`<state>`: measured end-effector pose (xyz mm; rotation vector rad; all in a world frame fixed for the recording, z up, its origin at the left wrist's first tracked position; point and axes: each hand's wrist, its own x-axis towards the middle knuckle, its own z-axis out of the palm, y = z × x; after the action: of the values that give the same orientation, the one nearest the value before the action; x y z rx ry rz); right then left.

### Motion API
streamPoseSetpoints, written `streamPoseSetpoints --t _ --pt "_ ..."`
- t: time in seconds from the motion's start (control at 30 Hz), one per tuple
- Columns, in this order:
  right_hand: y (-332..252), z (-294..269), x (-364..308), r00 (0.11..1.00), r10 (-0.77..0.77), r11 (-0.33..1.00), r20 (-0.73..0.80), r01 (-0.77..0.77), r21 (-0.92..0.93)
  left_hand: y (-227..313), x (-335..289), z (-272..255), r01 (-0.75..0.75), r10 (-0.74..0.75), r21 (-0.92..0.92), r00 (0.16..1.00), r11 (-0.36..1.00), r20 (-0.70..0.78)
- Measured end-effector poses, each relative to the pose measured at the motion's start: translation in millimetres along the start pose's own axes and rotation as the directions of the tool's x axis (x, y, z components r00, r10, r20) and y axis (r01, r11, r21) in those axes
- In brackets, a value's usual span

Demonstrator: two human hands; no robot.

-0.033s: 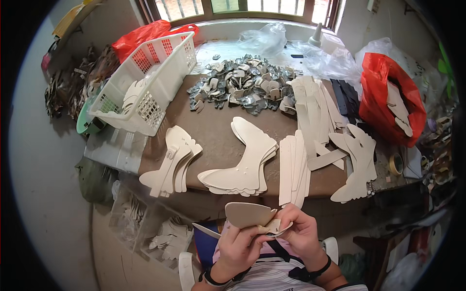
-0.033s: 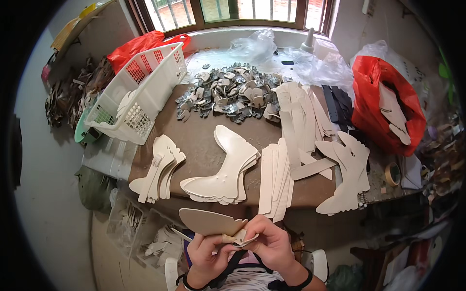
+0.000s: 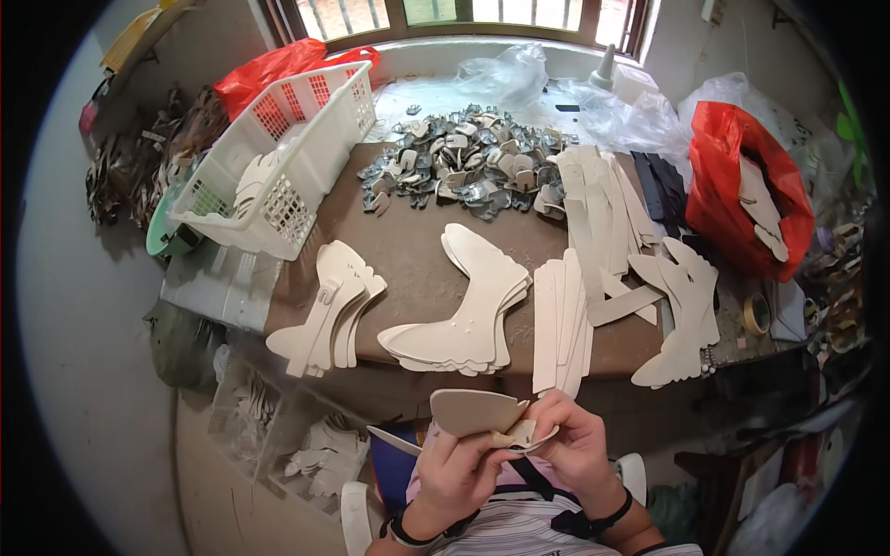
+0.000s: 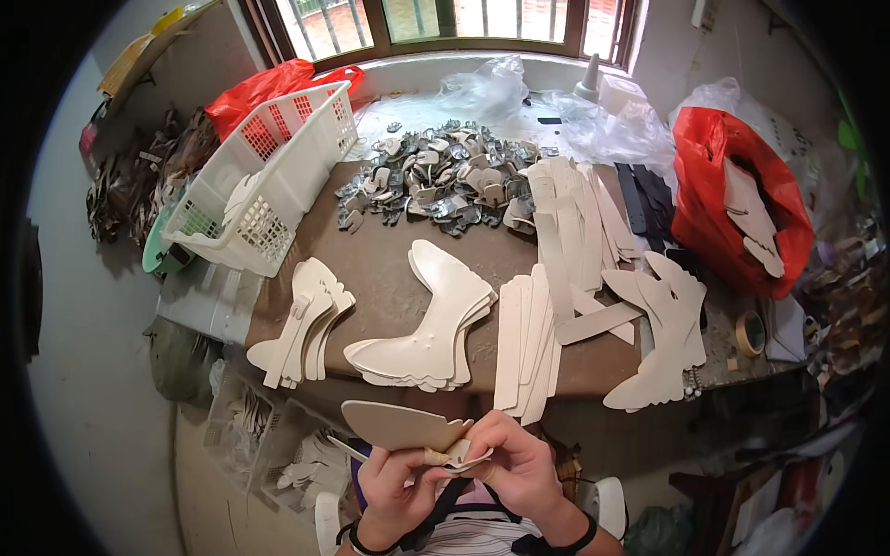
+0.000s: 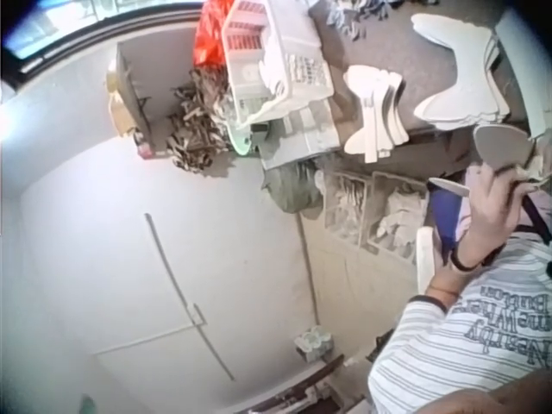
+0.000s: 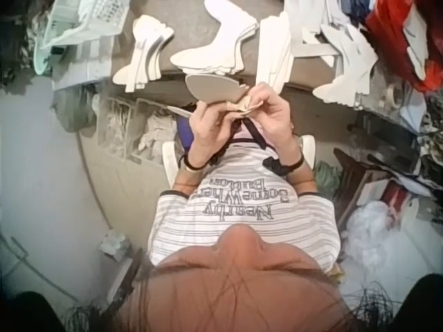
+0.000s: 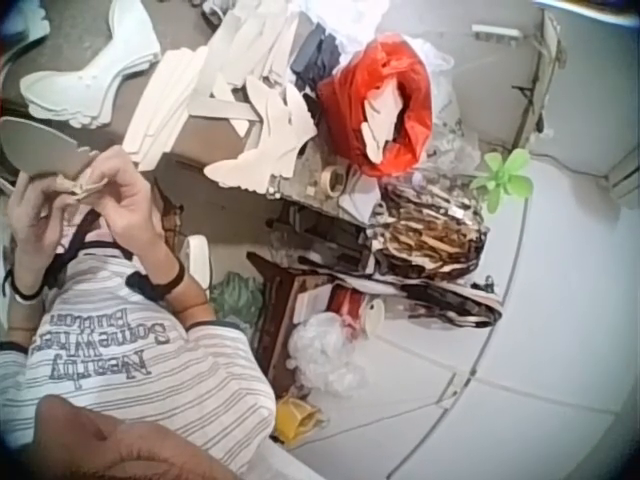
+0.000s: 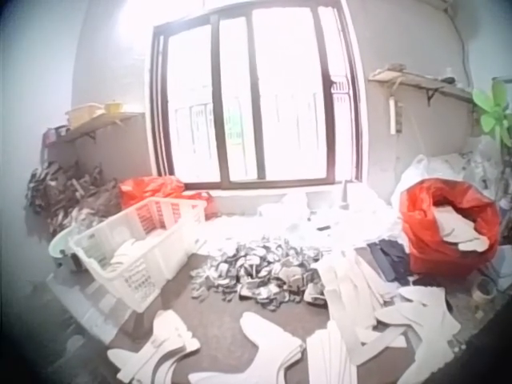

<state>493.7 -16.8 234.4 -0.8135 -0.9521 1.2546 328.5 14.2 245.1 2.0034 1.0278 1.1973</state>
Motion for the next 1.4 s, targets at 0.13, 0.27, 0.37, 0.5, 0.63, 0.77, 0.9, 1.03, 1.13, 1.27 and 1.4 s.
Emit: streamPoseSetpoints --t 0.13,0.27,0.37,0.5,0.63,0.77,0.9,1.03,1.13,1.27,1.4 --pt "-10.3 8.0 3.5 0.982 -0.182 0.965 -0.04 0.171 -0.2 0.5 -3.0 -2.0 -0.041 0.041 -0.005 0.999 0.999 0.0" --pt "-27.9 4.5 3.8 0.971 -0.236 0.877 0.04 0.23 -0.421 13.2 16.0 -10.0 0.029 -0.027 -0.072 0.999 0.997 0.03" --pt "-39.9 12.6 5.7 0.966 -0.219 0.634 0.135 0.246 -0.733 6.4 11.4 -8.4 0.155 -0.173 -0.358 0.985 0.921 -0.018" --pt "-36.6 17.2 2.5 0.925 -0.334 0.505 0.18 0.338 -0.794 -4.1 3.0 -7.6 0.162 -0.13 -0.197 0.978 0.967 0.162" --pt "-28.5 15.5 -5.2 0.92 -0.359 0.455 0.16 0.322 -0.83 -14.2 -4.3 -5.0 0.285 -0.221 -0.386 0.954 0.877 0.203" --pt "-25.3 17.6 -6.3 0.901 -0.406 0.436 0.153 0.338 -0.834 -13.4 -9.3 -3.4 0.465 -0.371 -0.501 0.885 0.73 0.281" --pt "-17.6 13.9 -10.3 0.912 -0.406 0.532 0.056 0.286 -0.797 -12.6 -7.2 1.9 0.391 -0.295 -0.51 0.919 0.766 0.261" --pt "-18.3 15.1 -10.5 0.901 -0.433 0.543 -0.004 0.257 -0.8 -10.6 -11.1 5.9 0.36 -0.307 -0.475 0.933 0.803 0.188" --pt "-21.1 13.3 -10.5 0.91 -0.411 0.554 -0.053 0.203 -0.807 -4.8 -14.1 9.6 0.317 -0.302 -0.446 0.947 0.837 0.108" --pt "-20.8 13.9 -13.7 0.935 -0.352 0.495 -0.035 0.154 -0.855 0.0 -13.8 10.6 0.273 -0.263 -0.377 0.962 0.885 0.079" --pt "-22.9 16.0 -9.3 0.899 -0.431 0.396 0.08 0.268 -0.878 2.9 -14.4 10.8 0.343 -0.341 -0.412 0.936 0.844 0.082"
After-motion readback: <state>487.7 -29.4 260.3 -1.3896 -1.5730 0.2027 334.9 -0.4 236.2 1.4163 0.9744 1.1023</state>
